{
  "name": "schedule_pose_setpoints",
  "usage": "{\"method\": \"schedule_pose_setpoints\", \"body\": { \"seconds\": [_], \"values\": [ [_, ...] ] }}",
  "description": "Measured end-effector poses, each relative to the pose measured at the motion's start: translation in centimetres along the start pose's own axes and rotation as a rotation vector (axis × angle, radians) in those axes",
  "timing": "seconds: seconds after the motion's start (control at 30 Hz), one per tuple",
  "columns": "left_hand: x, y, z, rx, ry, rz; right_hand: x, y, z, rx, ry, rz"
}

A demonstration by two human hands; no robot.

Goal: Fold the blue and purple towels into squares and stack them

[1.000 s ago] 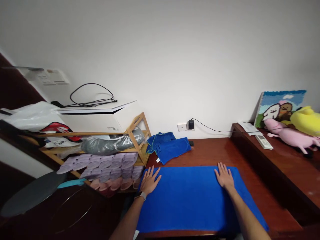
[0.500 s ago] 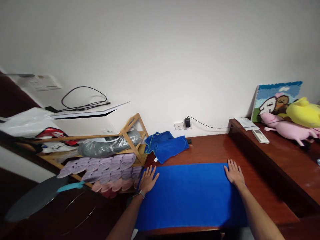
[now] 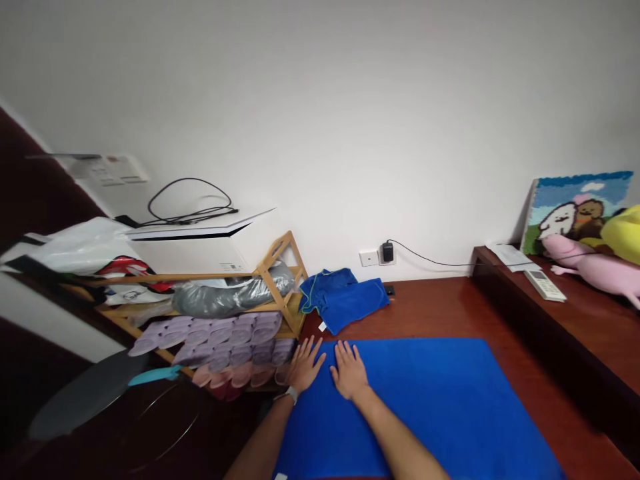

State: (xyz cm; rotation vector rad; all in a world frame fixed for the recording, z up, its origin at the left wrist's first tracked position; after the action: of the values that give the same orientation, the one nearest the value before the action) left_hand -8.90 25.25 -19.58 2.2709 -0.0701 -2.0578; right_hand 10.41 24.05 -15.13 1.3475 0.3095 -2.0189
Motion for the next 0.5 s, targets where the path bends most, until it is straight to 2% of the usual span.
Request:
{"method": "schedule_pose_setpoints", "body": {
  "seconds": [0.03, 0.1, 0.13, 0.2, 0.3, 0.43, 0.5],
  "values": [
    [0.0, 0.2, -0.1, 0.0, 0.0, 0.005, 0.9, -0.6, 1.1, -0.012, -0.008, 0.016],
    [-0.3, 0.4, -0.2, -0.001, 0.002, 0.011, 1.6, -0.8, 1.1, 0.001, -0.008, 0.032],
    [-0.4, 0.4, -0.2, -0.003, 0.006, 0.009, 1.5, -0.5, 0.2, 0.021, 0.0, 0.033],
    [-0.6, 0.5, -0.2, 0.0, 0.02, -0.007, 0.6, 1.0, -3.3, 0.083, 0.025, 0.027],
    [-0.7, 0.4, -0.2, 0.012, 0.049, -0.021, -1.6, 5.1, -12.0, 0.231, 0.073, -0.01],
    [-0.7, 0.3, -0.2, 0.0, 0.055, 0.003, -4.8, 12.9, -26.0, 0.478, 0.14, -0.086],
    [-0.8, 0.2, -0.2, -0.013, 0.041, 0.009, -6.0, 16.7, -32.1, 0.582, 0.16, -0.097]
  ]
}}
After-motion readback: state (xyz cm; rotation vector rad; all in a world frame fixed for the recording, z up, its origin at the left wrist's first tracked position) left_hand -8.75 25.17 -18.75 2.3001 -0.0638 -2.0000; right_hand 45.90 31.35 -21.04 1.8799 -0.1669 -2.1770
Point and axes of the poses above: each hand's wrist, its own y-axis away from the middle knuckle, its own x-axis out of the palm, z = x × y, the point moved 6 cm from there along -y, towards the middle knuckle, and after that the axes turned 14 degrees about z, right-handed, at the moved point
